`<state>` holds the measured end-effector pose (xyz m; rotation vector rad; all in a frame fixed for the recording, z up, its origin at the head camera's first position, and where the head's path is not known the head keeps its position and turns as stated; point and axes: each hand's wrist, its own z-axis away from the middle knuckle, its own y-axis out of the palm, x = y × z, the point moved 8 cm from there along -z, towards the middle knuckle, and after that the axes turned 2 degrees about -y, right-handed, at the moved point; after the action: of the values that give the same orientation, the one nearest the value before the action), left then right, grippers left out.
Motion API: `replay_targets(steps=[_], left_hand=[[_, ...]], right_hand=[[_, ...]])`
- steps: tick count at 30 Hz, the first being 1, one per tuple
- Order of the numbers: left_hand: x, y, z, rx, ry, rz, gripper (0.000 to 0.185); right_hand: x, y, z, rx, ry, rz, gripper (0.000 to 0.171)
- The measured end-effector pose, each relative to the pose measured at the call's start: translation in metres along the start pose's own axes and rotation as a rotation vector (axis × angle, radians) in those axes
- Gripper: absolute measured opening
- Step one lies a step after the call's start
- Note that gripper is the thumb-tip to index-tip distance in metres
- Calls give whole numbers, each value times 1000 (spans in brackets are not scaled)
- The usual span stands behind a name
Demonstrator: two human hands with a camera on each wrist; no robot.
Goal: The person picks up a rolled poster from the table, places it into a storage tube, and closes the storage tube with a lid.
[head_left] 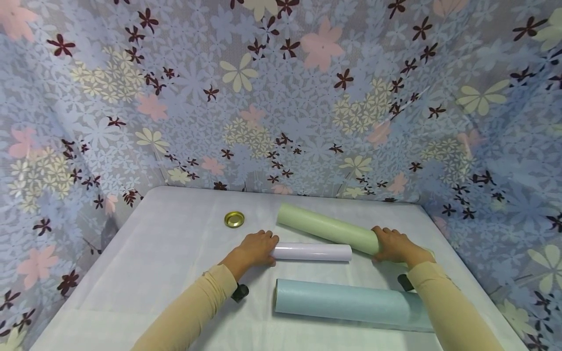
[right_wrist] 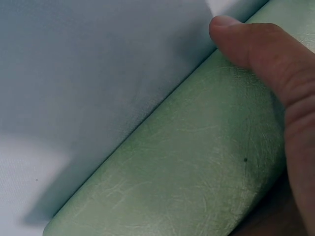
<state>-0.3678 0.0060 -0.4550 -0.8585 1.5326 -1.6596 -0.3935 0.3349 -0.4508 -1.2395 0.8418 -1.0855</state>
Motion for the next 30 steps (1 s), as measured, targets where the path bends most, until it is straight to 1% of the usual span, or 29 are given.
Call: replay_targets(steps=[4, 11, 15, 20, 30], left_hand=[[1, 0, 0, 2, -4, 5, 53], [2, 0, 0, 4, -6, 3, 54], [3, 0, 0, -7, -3, -7, 54], [6, -1, -3, -21, 10, -16, 52], [16, -6, -8, -23, 28, 39, 51]], right_hand=[[-2, 1, -1, 13, 11, -7, 80], [-2, 1, -3, 14, 3, -18, 79], [0, -1, -3, 14, 0, -12, 79], [3, -6, -4, 10, 17, -1, 77], [4, -13, -5, -20, 13, 3, 74]])
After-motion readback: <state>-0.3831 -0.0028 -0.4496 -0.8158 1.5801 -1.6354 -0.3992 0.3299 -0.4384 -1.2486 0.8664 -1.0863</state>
